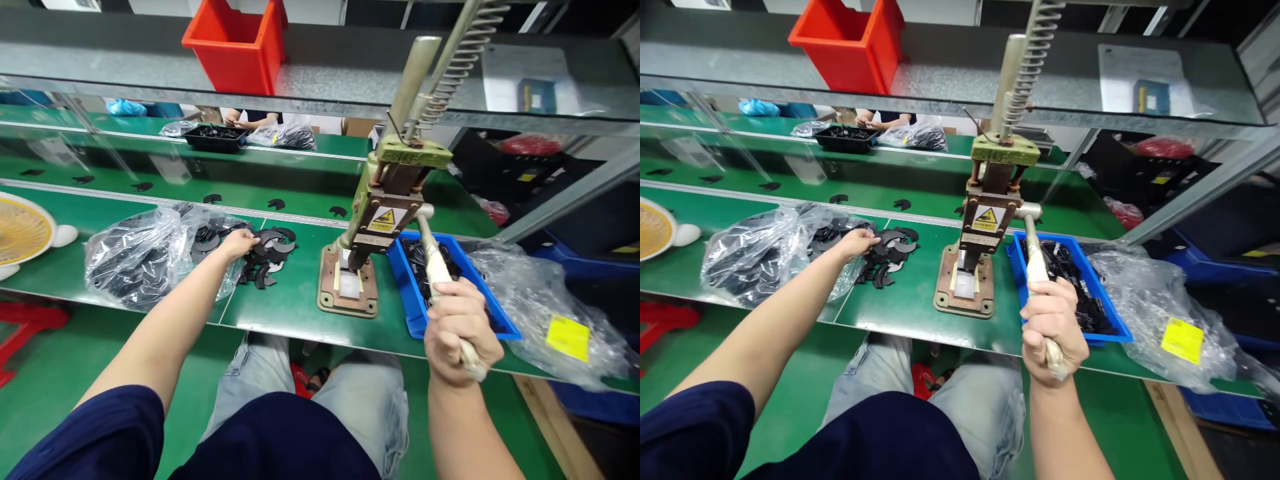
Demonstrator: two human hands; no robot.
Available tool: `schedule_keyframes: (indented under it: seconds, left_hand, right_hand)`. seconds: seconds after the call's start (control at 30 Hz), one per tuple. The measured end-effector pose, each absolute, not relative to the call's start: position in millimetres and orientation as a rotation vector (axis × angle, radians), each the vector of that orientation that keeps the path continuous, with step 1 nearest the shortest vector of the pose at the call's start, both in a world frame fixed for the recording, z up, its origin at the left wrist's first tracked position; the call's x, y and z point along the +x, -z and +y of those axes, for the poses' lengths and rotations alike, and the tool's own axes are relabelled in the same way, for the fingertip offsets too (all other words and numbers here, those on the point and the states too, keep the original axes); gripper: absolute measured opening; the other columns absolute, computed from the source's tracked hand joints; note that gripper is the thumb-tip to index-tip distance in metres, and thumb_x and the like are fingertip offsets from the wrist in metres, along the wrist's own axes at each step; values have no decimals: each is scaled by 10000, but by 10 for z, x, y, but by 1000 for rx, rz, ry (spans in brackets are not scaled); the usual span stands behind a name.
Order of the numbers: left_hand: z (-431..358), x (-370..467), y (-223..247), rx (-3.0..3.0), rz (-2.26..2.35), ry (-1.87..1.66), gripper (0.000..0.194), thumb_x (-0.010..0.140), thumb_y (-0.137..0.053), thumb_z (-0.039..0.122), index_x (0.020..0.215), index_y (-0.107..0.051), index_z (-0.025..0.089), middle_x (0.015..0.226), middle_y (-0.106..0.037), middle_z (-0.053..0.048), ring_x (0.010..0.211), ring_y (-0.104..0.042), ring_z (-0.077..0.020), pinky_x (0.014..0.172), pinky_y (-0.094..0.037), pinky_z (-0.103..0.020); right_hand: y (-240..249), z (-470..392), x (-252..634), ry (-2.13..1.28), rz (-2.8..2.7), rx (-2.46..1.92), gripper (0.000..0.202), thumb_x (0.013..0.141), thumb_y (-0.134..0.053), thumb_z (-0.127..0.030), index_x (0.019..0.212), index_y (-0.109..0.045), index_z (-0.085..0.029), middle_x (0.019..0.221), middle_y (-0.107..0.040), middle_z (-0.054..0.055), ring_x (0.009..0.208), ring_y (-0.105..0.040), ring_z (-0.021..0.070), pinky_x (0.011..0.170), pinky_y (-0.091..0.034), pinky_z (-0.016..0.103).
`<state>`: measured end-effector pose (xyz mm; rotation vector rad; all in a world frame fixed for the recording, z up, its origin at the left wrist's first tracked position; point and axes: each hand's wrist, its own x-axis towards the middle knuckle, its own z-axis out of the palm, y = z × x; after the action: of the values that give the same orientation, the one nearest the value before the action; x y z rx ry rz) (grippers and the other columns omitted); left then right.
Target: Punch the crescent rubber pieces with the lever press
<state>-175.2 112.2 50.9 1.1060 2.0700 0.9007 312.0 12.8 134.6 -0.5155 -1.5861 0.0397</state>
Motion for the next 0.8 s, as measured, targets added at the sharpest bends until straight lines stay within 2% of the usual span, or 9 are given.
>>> schedule_keyframes:
  seconds: [0.1,0.17,0.3,0.43,0.6,0.8]
  left_hand:
    - [1063,-1582,-631,1114,1921,-931,419,861,-813,514,805,-545,197,650,-625,18,561,-599,-116,607,-518,-239]
    - [1016,-1352,-710,1131,1761,-944,438,883,-795,558,833,-567,188,673,-677,-13,569,-636,-122,593,-536,-233]
    - [928,-664,-789,1164,1445,-897,390,934,-782,511,913,-579,178,712,-739,-56,639,-722,-158,622,-587,-256]
    - [914,-34,-768,1171,1303,-817,338,912,-840,384,902,-580,167,669,-716,-26,598,-691,-125,613,-577,-242]
    - [984,350,-742,1158,1271,-778,357,908,-848,351,858,-540,176,610,-676,10,496,-620,-85,547,-527,-207]
    - [1067,527,-788,1191,1287,-666,297,972,-768,334,930,-507,197,578,-656,23,491,-663,-124,511,-535,-212]
  right_hand:
    - [-1325,124,3113,4,-1560,-537,458,981,-649,-514,639,-565,-220,818,-697,-16,1145,-721,254,1165,-469,572]
    - [-1320,116,3101,1,-1549,-541,464,988,-637,-512,640,-548,-219,870,-725,-12,1212,-712,268,1200,-441,575]
    - [-1337,98,3070,-50,-1564,-515,429,995,-628,-453,653,-526,-215,758,-691,-29,1096,-759,262,1254,-353,598]
    - [-1338,94,3033,-42,-1530,-497,404,995,-625,-422,664,-538,-208,725,-667,-22,1055,-762,269,1216,-369,612]
    - [-1308,82,3013,13,-1490,-554,424,1011,-592,-464,670,-527,-221,706,-649,-26,1060,-723,245,1216,-368,602]
    - [-1309,52,3021,-12,-1494,-573,400,1005,-600,-461,683,-542,-231,689,-650,-14,962,-693,247,1130,-406,602]
